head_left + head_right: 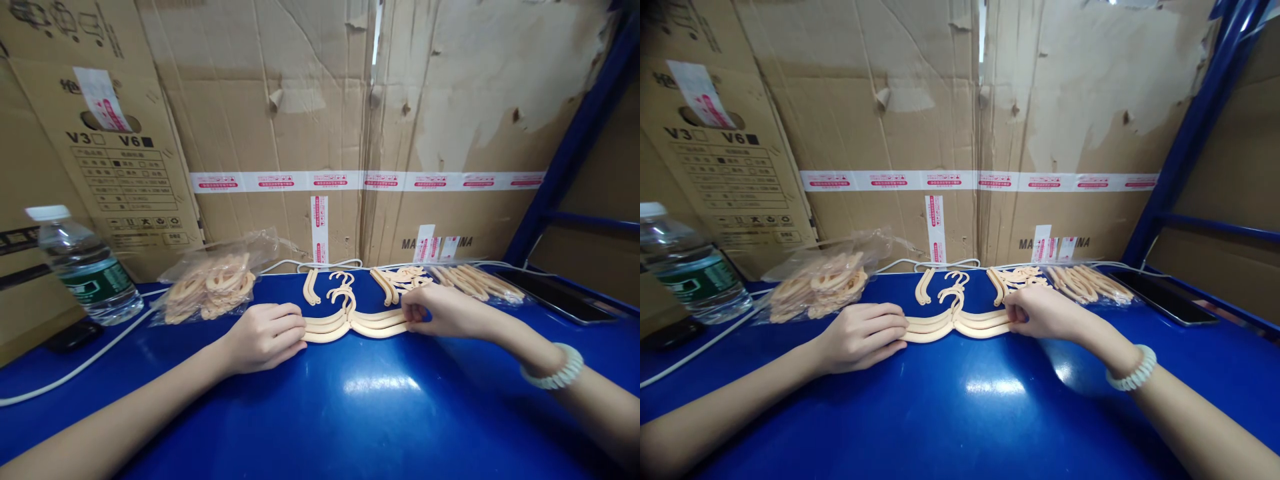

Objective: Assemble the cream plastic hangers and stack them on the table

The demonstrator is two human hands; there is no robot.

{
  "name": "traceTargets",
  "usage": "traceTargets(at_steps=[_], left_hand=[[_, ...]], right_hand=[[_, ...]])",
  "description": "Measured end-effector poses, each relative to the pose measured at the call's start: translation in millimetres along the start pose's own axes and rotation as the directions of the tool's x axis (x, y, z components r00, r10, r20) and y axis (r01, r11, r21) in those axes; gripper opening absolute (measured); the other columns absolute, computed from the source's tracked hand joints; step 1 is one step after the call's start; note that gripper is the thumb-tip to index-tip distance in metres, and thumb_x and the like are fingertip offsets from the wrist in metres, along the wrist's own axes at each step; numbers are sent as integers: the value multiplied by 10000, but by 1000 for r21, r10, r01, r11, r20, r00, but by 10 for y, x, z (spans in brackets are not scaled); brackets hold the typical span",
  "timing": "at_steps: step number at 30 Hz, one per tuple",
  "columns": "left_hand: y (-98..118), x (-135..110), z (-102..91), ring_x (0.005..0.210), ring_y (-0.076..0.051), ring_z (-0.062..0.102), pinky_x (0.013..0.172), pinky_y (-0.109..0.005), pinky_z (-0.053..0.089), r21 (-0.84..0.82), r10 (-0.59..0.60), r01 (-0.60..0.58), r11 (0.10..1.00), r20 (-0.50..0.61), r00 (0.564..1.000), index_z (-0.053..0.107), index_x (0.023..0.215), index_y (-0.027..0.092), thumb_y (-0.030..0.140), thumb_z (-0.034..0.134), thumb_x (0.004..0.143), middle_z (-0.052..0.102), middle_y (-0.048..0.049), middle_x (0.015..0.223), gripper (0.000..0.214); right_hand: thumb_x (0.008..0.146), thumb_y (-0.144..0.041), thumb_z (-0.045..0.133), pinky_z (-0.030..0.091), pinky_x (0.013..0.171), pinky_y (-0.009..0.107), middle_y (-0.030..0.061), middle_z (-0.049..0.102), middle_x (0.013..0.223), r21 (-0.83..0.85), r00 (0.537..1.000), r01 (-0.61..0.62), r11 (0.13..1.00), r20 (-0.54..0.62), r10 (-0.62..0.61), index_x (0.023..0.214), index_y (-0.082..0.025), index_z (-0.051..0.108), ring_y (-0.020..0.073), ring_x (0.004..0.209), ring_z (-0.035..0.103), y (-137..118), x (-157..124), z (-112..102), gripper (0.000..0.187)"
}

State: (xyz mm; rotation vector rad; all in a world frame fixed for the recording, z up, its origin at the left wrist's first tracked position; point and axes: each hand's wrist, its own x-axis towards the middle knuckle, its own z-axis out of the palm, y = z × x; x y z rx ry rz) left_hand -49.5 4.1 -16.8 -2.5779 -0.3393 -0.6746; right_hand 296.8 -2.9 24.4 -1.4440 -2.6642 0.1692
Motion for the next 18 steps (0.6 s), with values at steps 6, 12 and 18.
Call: traceTargets(at_steps=[6,12,18], left_hand=[[155,106,-51,782,-206,676,660,-304,528,-59,4,-9,998,-85,996,625,916,190,97,521,800,722,-56,831,182],[440,281,-111,488,-184,515,430,-326,348,-113,176,-178,977,-25,984,584,731,158,65,447,760,637,-62,632,169],[506,304,-85,489,-183,479,417,-320,330,-154,149,-154,976,-46,988,570,745,170,47,410,783,600,-52,593,205]], right_hand=[[787,-198,625,407,573,238,25,664,709,148,996,80,986,35,-86,723,-169,660,149,626,591,-121,-40,52,78],[812,-208,634,390,541,207,4,617,667,339,963,224,914,69,-262,727,-152,658,108,573,531,-357,-76,173,104],[855,-230,605,340,507,186,-15,569,657,405,954,264,875,25,-299,756,-154,634,83,545,471,-573,-72,332,128]])
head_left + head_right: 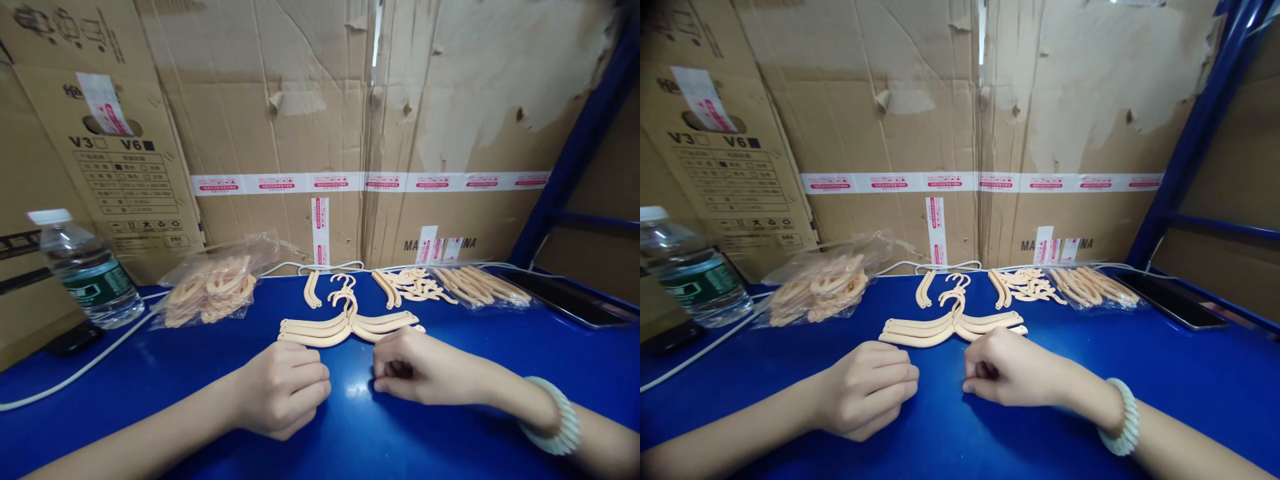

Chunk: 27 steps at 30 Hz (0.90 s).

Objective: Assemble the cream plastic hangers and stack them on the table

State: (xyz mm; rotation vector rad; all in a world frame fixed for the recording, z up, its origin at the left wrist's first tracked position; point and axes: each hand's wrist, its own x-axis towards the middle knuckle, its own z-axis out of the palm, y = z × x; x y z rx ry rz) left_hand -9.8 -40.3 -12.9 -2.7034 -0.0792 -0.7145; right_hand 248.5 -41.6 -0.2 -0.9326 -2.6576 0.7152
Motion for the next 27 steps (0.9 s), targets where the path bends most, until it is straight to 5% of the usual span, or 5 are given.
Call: traceTargets(at_steps=[8,13,19,27], left_hand=[[-5,-8,30,505,-171,511,438,-303,370,-31,-18,17,999,-27,999,574,757,163,28,412,820,606,-47,614,220],[6,11,20,671,-190,561,609,-305,500,-55,-29,23,998,-117,993,615,866,123,40,432,870,628,-84,730,201],[4,-3,60,701,-188,513,584,-296,498,-23,-22,17,1000,-214,977,615,828,148,31,497,864,615,-75,740,170],[6,-1,15,687,-181,483,570,-305,459,-7,4,-5,1000,-103,995,620,718,126,13,521,843,658,-93,790,196]], right_hand=[[866,-251,596,319,508,189,-36,526,643,21,1000,10,1000,-23,-10,776,-163,593,79,539,433,32,4,68,126],[864,-258,595,313,503,181,-43,514,628,45,999,11,999,-43,-10,770,-164,581,76,534,421,59,16,104,133],[864,-271,594,317,493,177,-35,527,621,74,999,-9,997,-44,13,771,-158,590,76,523,430,58,19,120,146],[861,-247,592,314,486,164,-40,527,616,90,999,-10,996,-43,14,781,-154,600,69,519,429,68,24,121,123]])
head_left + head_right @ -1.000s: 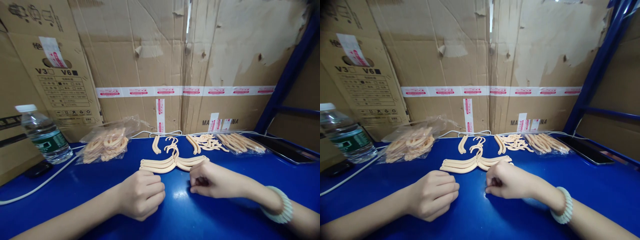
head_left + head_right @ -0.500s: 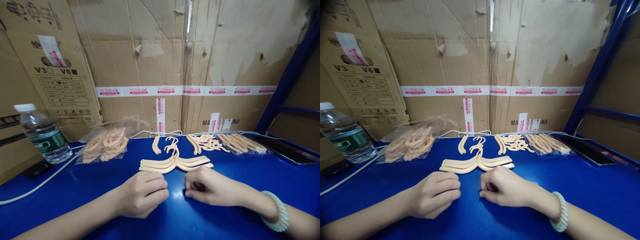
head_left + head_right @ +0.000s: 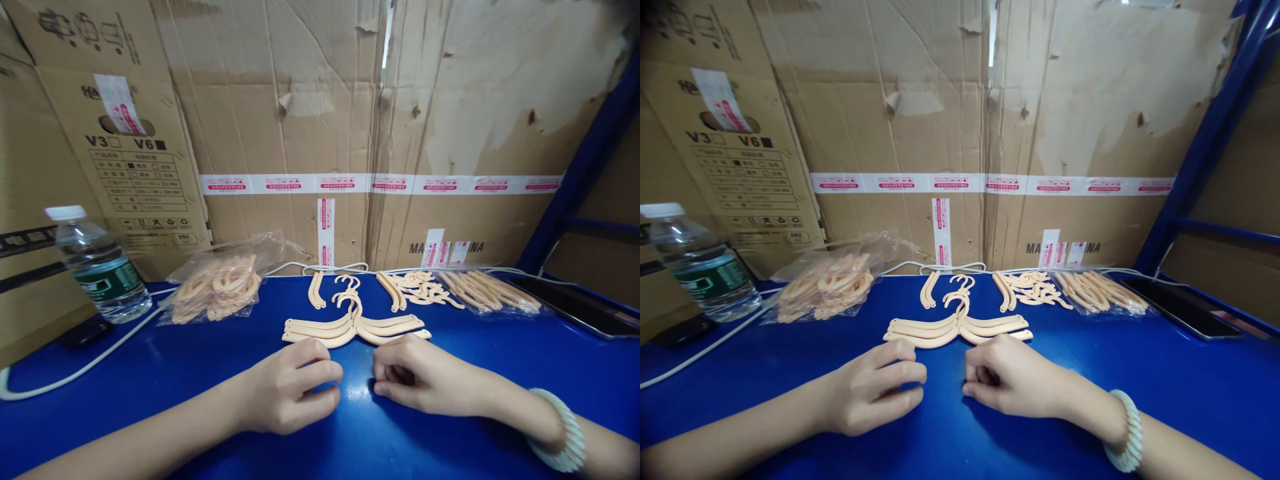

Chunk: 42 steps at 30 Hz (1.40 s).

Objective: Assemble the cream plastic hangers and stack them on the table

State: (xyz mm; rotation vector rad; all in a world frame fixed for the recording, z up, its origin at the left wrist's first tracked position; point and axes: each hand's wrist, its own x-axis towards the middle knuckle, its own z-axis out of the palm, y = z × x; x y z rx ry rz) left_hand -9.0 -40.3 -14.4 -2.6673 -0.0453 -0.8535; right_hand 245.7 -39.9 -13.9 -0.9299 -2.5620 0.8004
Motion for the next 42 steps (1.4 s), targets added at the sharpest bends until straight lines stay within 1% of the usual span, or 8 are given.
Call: traceTargets(at_steps=[4,7,13,17,23,29,35,42], left_hand=[[3,-18,19,683,-176,478,564,-304,421,11,-24,24,1000,-3,1000,593,648,126,-16,543,823,672,-88,818,231],[14,-37,55,685,-173,475,570,-306,412,-29,-83,83,996,0,997,586,651,132,-26,538,832,690,-81,851,245],[27,-49,109,725,-180,494,631,-297,458,-141,-193,178,974,-99,976,609,896,118,23,461,893,671,-86,846,177],[47,-25,65,766,-179,522,707,-273,486,-151,-314,307,940,-29,949,586,983,117,34,453,880,625,-81,835,187],[68,-46,38,800,-163,516,784,-247,493,-229,-388,386,894,39,921,558,988,149,-18,444,778,582,-56,869,292],[49,-86,54,786,-154,496,780,-240,490,-277,-421,422,863,69,905,548,971,166,-33,426,705,547,-43,871,354],[34,-77,41,733,-150,478,774,-259,478,-316,-460,475,821,126,879,539,916,180,-18,431,697,535,-29,840,314],[40,-88,46,715,-142,470,730,-246,465,-329,-481,496,804,132,867,551,906,173,-16,436,692,524,-26,830,308]], right_hand=[[861,-251,593,314,484,162,-39,526,613,-7,1000,-6,1000,4,6,775,-151,600,68,517,428,-14,-11,-6,132],[859,-256,597,318,491,164,-37,531,621,-24,1000,-5,1000,1,5,776,-153,603,70,526,432,-22,-14,-11,132],[861,-248,587,331,504,174,-34,546,639,-33,1000,-12,999,9,12,784,-159,605,76,539,450,-12,-10,-1,119],[861,-244,585,329,500,175,-35,542,638,-38,1000,-10,999,9,10,779,-157,599,75,539,446,-11,-5,3,120],[861,-238,587,327,502,175,-37,544,640,-40,1000,-13,999,8,13,784,-158,602,73,540,442,-23,-3,-7,112],[865,-227,580,321,503,175,-37,540,638,-35,1000,6,999,10,-5,776,-159,596,72,542,436,-21,-4,-11,113],[865,-220,578,317,500,172,-41,533,634,-37,1000,3,999,11,-2,776,-161,592,70,538,431,-27,1,-12,108],[870,-224,575,322,510,176,-38,542,646,-48,1000,1,999,19,0,781,-161,592,74,550,439,-35,-8,-19,110]])
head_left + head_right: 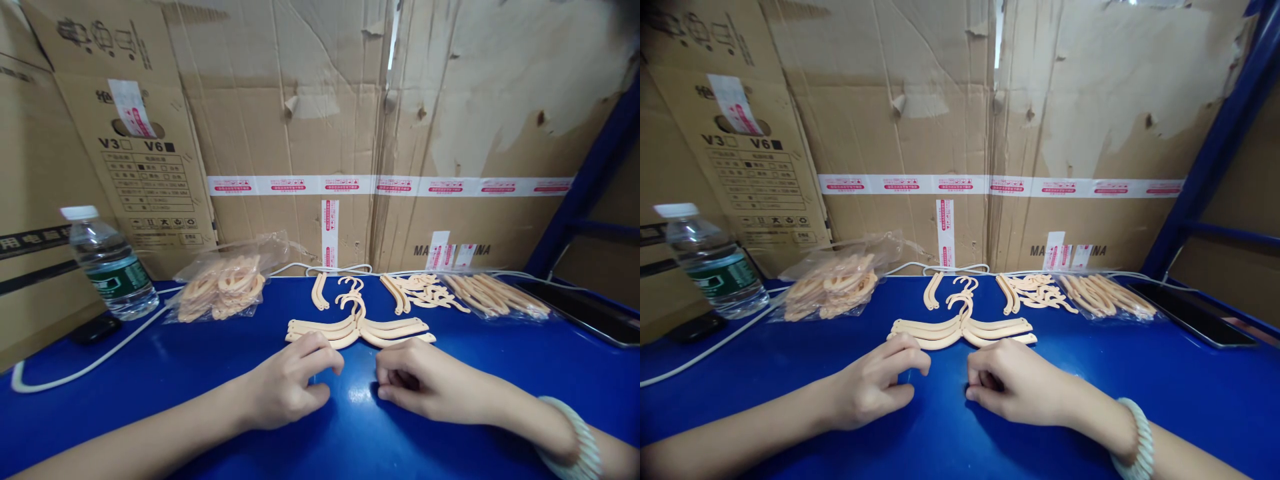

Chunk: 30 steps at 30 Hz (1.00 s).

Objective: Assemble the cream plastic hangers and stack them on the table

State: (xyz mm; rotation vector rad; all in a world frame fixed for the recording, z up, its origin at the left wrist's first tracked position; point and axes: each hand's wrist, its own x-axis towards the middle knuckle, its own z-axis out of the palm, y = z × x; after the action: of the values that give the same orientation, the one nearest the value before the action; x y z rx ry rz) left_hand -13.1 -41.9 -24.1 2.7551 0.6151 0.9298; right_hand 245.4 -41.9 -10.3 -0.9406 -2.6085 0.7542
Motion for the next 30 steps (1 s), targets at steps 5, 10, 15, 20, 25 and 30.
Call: traceTargets(at_steps=[5,10,15,20,25,30], left_hand=[[-2,15,6,628,-122,449,584,-218,434,8,3,-3,1000,-35,999,535,882,164,-37,427,717,529,-23,790,281],[-16,52,-12,733,-184,473,628,-277,454,285,323,-305,909,-17,946,558,813,164,-50,438,767,588,-71,793,250],[-43,65,-6,717,-189,506,686,-320,489,366,348,-321,874,-8,937,602,926,142,0,481,786,611,-66,750,233],[-46,82,22,672,-175,505,640,-294,483,323,324,-297,899,-33,945,593,876,146,-10,461,786,627,-55,706,222],[-38,96,31,632,-165,484,591,-275,447,249,260,-240,939,-52,964,560,781,159,-6,460,759,604,-44,666,194],[-50,76,44,604,-151,456,558,-261,397,166,198,-183,969,-74,977,521,740,174,1,454,729,577,-25,642,186]], right_hand=[[872,-221,572,328,522,184,-35,540,655,-5,1000,-9,1000,5,9,780,-159,589,77,560,443,-2,-1,0,113],[872,-216,566,319,515,188,-29,530,650,-7,1000,1,1000,5,-1,783,-155,592,81,553,437,-18,5,-13,110],[869,-223,568,320,513,188,-24,537,653,-9,1000,6,1000,1,-6,791,-156,593,85,550,438,-12,12,-3,106],[869,-220,568,312,513,185,-34,528,648,-15,1000,6,1000,4,-6,779,-161,574,80,550,430,-10,-11,9,109],[869,-219,572,310,510,184,-34,529,646,-10,1000,4,1000,4,-4,776,-161,570,80,546,432,-9,-14,15,109],[863,-206,573,308,510,189,-30,530,648,-12,1000,9,1000,0,-9,780,-159,577,82,547,429,-6,2,10,95]])
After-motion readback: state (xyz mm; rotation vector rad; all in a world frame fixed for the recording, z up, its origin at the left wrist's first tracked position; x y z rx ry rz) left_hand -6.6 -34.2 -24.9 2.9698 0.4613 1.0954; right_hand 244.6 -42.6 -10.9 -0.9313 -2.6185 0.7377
